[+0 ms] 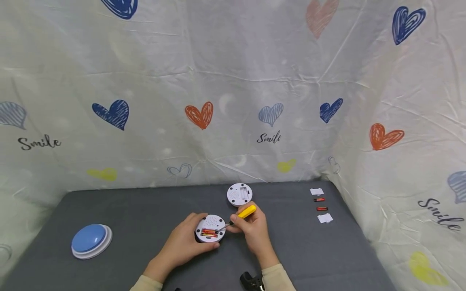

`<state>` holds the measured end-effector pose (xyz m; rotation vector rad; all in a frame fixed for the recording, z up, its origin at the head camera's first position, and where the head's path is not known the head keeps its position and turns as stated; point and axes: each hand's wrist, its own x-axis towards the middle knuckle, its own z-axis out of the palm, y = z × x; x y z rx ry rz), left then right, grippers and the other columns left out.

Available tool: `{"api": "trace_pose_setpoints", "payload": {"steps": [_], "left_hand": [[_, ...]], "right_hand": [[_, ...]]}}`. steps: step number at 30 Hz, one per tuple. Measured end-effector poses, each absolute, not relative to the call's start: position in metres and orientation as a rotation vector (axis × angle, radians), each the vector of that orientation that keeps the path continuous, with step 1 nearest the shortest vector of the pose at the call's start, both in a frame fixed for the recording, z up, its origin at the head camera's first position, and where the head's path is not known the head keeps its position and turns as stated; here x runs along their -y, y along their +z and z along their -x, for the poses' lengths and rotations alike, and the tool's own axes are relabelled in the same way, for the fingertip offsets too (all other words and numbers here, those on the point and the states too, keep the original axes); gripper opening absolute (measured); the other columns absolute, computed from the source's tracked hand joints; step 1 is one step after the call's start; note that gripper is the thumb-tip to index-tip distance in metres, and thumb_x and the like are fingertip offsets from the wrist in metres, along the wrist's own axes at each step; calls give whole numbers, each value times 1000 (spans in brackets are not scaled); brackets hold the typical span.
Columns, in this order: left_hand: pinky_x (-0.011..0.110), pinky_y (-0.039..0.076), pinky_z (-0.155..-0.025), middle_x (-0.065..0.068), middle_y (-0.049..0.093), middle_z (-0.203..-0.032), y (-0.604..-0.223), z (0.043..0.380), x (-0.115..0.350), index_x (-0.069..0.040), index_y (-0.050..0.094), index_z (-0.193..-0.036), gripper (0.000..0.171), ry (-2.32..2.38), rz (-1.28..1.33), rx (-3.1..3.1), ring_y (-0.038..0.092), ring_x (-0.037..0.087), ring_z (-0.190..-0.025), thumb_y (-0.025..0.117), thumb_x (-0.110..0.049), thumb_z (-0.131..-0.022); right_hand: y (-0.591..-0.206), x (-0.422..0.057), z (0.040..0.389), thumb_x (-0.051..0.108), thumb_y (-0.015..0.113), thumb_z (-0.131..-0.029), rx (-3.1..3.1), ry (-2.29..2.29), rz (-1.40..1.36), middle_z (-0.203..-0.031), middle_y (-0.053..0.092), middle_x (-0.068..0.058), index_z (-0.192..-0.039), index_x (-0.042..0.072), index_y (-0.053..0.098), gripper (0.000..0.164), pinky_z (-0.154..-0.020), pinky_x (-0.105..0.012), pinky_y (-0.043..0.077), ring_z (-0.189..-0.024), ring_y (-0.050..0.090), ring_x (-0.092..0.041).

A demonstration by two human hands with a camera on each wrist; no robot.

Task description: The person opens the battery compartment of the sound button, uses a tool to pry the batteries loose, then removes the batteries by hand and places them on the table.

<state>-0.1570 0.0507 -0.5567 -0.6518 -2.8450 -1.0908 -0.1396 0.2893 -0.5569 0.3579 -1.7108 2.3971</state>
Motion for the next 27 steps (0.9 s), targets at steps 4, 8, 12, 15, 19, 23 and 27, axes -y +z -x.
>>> {"api": "trace_pose_setpoints", "payload": {"steps": [4,8,12,15,19,23,27], "left_hand": [[41,54,-83,-4,65,-119,-558,156,-51,-11,67,-144,94,-1101,649,2838,60,14,-93,99,-62,-71],[42,54,-83,-4,65,-118,-559,156,-50,-11,67,-143,94,-1095,650,2828,60,14,-93,99,-62,-71],[41,54,-83,-6,65,-117,-559,156,-50,-12,67,-143,93,-1096,650,2825,60,13,-93,99,-62,-71],[42,54,-84,-5,64,-118,-558,157,-50,-12,67,-144,94,-1093,655,2838,60,14,-95,99,-62,-71],[44,54,-86,-3,64,-121,-557,159,-51,-13,62,-150,100,-1063,684,2863,59,15,-97,97,-65,-72],[38,50,-78,-7,59,-112,-557,159,-50,-24,56,-160,104,-1040,731,2876,54,13,-88,95,-67,-74],[31,44,-72,-11,49,-103,-557,156,-47,-33,59,-159,97,-1016,775,2872,47,11,-81,93,-69,-76]], "right_hand": [[-558,-290,139,-15,68,-99,1646,2455,-330,-105,53,-9,-108,-13,47,23,-77,-50,65,-85,68,-16],[-556,-291,139,-13,66,-101,1593,2480,-318,-105,53,-10,-110,-7,50,19,-79,-51,65,-81,68,-15],[-556,-290,139,-14,66,-101,1592,2469,-312,-102,53,-9,-109,-8,50,20,-77,-50,65,-80,68,-14],[-558,-291,139,-14,67,-100,1594,2451,-300,-100,55,-9,-109,-12,47,22,-76,-50,66,-80,68,-14],[-558,-291,141,-13,71,-98,1565,2427,-256,-100,59,-11,-110,-20,43,31,-76,-50,66,-84,69,-16],[-557,-291,142,-12,72,-98,1528,2401,-216,-101,60,-13,-111,-24,42,35,-76,-50,66,-88,71,-19],[-557,-291,141,-13,69,-99,1545,2378,-230,-101,60,-12,-111,-25,40,34,-76,-49,66,-87,71,-19]]}}
